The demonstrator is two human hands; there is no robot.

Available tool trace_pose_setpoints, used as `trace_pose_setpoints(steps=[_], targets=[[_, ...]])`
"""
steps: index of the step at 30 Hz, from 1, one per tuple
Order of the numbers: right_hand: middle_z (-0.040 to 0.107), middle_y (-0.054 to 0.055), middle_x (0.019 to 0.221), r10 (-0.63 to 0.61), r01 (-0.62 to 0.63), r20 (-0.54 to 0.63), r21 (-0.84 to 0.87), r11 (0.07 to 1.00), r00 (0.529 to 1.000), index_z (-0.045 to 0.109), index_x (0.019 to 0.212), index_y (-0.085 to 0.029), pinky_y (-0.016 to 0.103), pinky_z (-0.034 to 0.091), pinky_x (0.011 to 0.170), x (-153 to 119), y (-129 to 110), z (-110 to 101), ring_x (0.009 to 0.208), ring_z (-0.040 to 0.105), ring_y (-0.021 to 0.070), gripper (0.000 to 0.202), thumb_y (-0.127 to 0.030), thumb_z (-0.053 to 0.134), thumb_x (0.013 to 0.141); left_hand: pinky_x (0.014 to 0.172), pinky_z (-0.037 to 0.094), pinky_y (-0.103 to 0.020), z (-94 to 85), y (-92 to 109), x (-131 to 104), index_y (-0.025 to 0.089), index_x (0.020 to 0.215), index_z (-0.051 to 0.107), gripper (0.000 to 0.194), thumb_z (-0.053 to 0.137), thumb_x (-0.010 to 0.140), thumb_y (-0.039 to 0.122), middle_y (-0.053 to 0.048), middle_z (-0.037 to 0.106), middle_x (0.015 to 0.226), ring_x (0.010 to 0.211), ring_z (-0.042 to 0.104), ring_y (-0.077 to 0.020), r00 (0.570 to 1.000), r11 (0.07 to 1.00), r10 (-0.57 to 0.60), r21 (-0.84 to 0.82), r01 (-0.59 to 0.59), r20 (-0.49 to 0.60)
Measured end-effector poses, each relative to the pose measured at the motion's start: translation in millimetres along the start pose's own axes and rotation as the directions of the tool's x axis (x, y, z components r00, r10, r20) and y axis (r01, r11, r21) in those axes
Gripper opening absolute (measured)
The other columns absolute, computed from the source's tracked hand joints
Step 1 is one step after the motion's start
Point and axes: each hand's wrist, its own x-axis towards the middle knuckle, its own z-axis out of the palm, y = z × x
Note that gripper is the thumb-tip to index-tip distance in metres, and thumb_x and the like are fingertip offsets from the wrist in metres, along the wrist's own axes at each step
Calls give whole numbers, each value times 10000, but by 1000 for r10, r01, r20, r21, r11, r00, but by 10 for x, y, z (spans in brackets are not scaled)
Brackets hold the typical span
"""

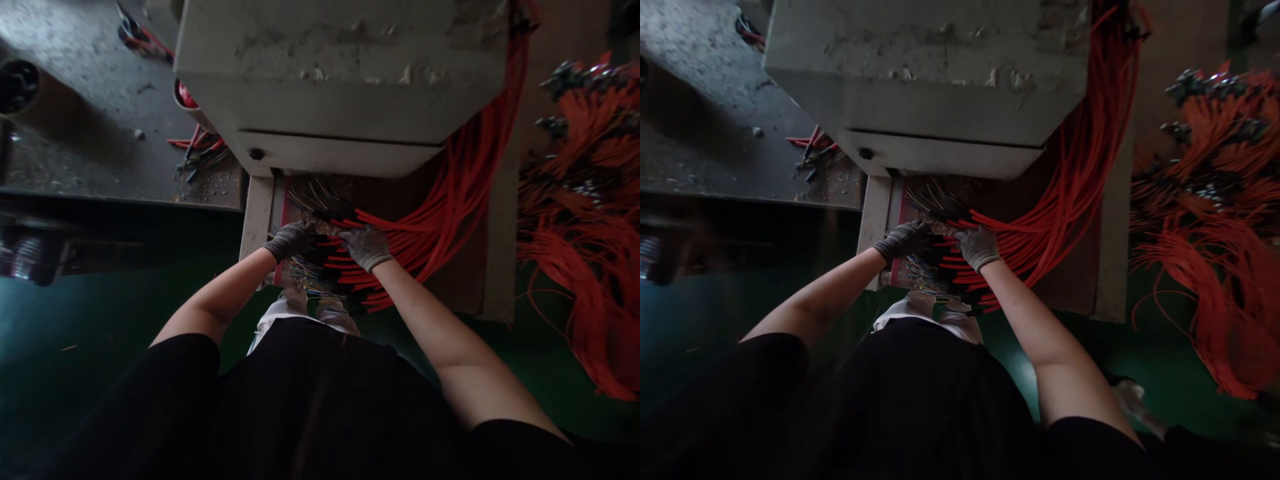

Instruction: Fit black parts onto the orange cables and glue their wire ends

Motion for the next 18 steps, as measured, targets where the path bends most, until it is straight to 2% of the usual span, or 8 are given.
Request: trace_pose_setpoints(steps=[3, 6, 8, 10, 13, 16, 18], targets=[[757, 163, 1056, -47, 48, 81, -12, 999, 996, 763, 1085, -198, 458, 467, 921, 92, -12, -71, 989, 675, 313, 256, -295, 559, 966, 846, 527, -287, 25, 72, -29, 149, 1298, 590, 416, 577, 953, 380, -133, 714, 1188, 1037, 702, -219, 997, 998, 55, -27, -54, 45], [758, 167, 1004, -65, 64, 88, 8, 998, 994, 772, 1019, -172, 434, 480, 896, 171, 6, -57, 936, 682, 301, 237, -269, 563, 963, 855, 529, -331, -14, 147, -31, 174, 1306, 602, 385, 525, 974, 354, -142, 697, 1233, 1061, 695, -247, 995, 996, 92, -24, -91, 50], [749, 174, 1018, -63, 61, 66, 29, 998, 996, 764, 1036, -150, 426, 484, 895, 186, 29, -22, 936, 676, 299, 237, -254, 567, 957, 908, 515, -409, -40, 185, -34, 165, 1291, 618, 372, 479, 983, 321, -168, 679, 1268, 1137, 660, -298, 996, 996, 84, 10, -84, -5], [738, 174, 1054, -45, 44, 18, 58, 997, 999, 748, 1083, -140, 417, 490, 894, 174, 54, 13, 965, 668, 294, 263, -236, 532, 968, 981, 474, -484, -54, 210, -37, 151, 1292, 621, 394, 493, 969, 338, -191, 660, 1304, 1230, 600, -339, 991, 996, 77, 46, -72, -111], [728, 155, 1101, -21, 28, -67, 119, 992, 998, 725, 1144, -151, 394, 499, 910, 142, 88, 46, 1018, 659, 276, 294, -213, 489, 980, 1019, 432, -506, -56, 223, -17, 156, 1273, 638, 399, 482, 969, 362, -192, 673, 1281, 1258, 571, -341, 970, 995, 91, 63, -79, -223], [742, 135, 1046, -14, 34, -110, 181, 983, 994, 737, 1102, -157, 366, 516, 884, 141, 112, 67, 983, 676, 261, 259, -206, 521, 966, 996, 440, -475, -63, 225, 41, 181, 1304, 630, 397, 428, 983, 296, -174, 695, 1234, 1235, 595, -320, 962, 992, 120, 62, -107, -245], [749, 130, 1004, -10, 37, -124, 215, 976, 992, 748, 1050, -145, 358, 524, 861, 159, 123, 85, 949, 688, 260, 225, -197, 554, 948, 944, 473, -454, -88, 238, 77, 186, 1348, 606, 420, 416, 986, 286, -174, 693, 1241, 1205, 625, -322, 971, 994, 109, 53, -99, -212]])
